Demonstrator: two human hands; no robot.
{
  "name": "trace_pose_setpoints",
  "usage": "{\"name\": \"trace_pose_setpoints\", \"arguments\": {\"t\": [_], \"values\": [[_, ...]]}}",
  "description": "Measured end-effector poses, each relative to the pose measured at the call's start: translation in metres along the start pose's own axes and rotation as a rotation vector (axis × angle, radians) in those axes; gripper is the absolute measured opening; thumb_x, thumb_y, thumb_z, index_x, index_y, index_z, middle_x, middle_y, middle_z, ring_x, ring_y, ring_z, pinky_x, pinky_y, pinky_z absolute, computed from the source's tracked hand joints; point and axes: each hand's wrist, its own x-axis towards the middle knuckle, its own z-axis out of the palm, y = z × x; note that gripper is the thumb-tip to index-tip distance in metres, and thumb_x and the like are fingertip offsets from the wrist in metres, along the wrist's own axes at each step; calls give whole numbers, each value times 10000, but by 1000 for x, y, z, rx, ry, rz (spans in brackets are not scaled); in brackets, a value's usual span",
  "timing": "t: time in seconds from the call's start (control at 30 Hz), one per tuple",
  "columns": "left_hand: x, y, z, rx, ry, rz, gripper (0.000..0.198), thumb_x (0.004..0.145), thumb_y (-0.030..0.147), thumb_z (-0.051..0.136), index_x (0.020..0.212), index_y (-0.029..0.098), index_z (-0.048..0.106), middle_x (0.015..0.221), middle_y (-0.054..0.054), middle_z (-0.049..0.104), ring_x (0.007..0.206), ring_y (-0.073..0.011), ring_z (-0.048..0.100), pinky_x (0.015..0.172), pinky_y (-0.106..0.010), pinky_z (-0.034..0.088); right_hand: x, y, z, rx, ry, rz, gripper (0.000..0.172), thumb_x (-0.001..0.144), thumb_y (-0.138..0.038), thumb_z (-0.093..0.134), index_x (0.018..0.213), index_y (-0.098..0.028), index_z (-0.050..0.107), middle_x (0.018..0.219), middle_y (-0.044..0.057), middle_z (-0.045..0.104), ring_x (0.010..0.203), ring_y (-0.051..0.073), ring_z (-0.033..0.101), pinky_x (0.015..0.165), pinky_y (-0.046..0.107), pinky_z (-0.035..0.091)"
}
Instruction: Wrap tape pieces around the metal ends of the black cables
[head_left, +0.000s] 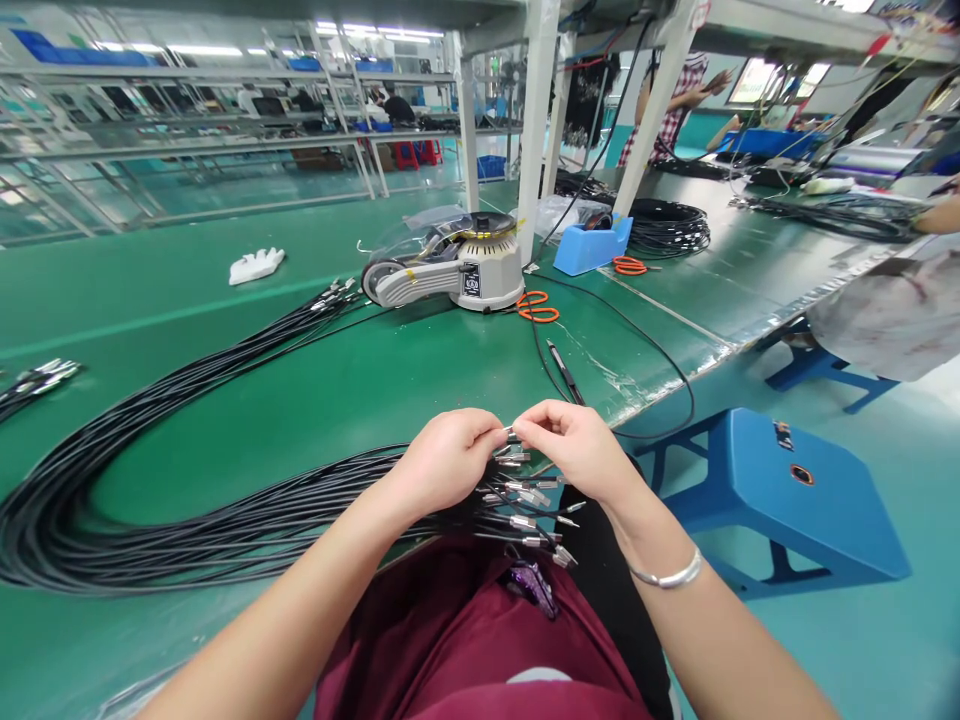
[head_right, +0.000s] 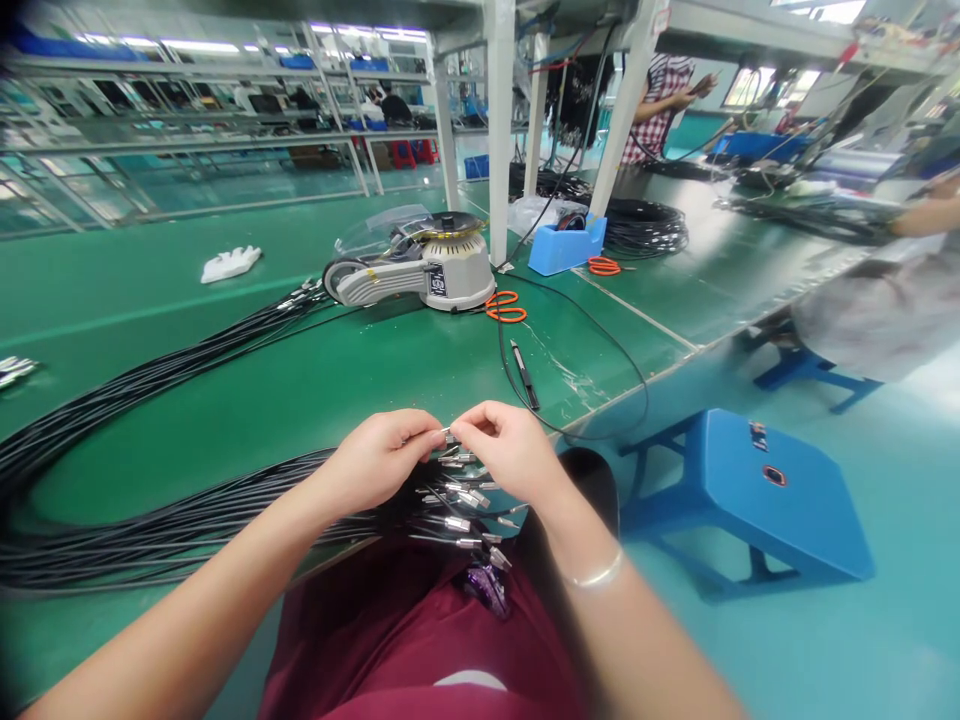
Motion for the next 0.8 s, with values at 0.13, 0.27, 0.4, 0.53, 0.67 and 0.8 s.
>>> {"name": "trace_pose_setpoints", "arguments": {"t": [0.13, 0.27, 0.4, 0.53, 0.67, 0.8], "values": [[1, 2, 3, -1, 7, -9, 287, 843, 282, 411, 664, 181, 612, 623, -1, 586, 623, -146, 526, 594, -242, 350, -1, 1, 1, 11, -6, 3, 164, 759, -307, 607, 717, -152, 636, 659, 9, 630, 631, 135, 561, 615, 257, 449], [3, 2, 6, 4, 19, -13, 276, 832, 263, 417, 648, 177, 604, 624, 1, 579, 619, -142, 514, 591, -241, 347, -1, 3, 1, 5, 0, -16, 168, 765, -313, 606, 715, -155, 629, 659, 5, 632, 629, 135, 566, 613, 259, 451], [3, 0, 2, -62, -46, -32, 285, 836, 307, 421, 678, 178, 620, 609, 12, 569, 599, -136, 505, 569, -234, 349, 1, 1, -2, 52, -77, 13, 178, 772, -316, 610, 722, -147, 638, 668, 11, 647, 639, 135, 586, 636, 265, 467], [4, -1, -6, -77, -96, -75, 362, 859, 391, 390, 719, 175, 644, 608, 12, 583, 576, -138, 500, 553, -242, 370, 3, -2, -11, 152, -78, 49, 248, 799, -364, 591, 843, -138, 684, 782, 54, 693, 727, 155, 633, 715, 297, 502], [-5, -4, -18, 4, -11, -27, 403, 891, 412, 351, 1054, 194, 648, 995, -45, 678, 917, -189, 589, 839, -285, 431, -17, 9, -30, 204, 154, 58, 331, 809, -417, 583, 1017, -171, 659, 892, 77, 700, 771, 178, 647, 743, 337, 517], [-46, -34, -45, 137, 104, -90, 472, 873, 479, 393, 1273, 252, 500, 1170, -41, 624, 1063, -212, 565, 950, -322, 414, -71, 31, -55, 114, 113, 189, 327, 816, -439, 581, 1007, -191, 674, 888, 101, 699, 796, 215, 641, 759, 374, 506]]}}
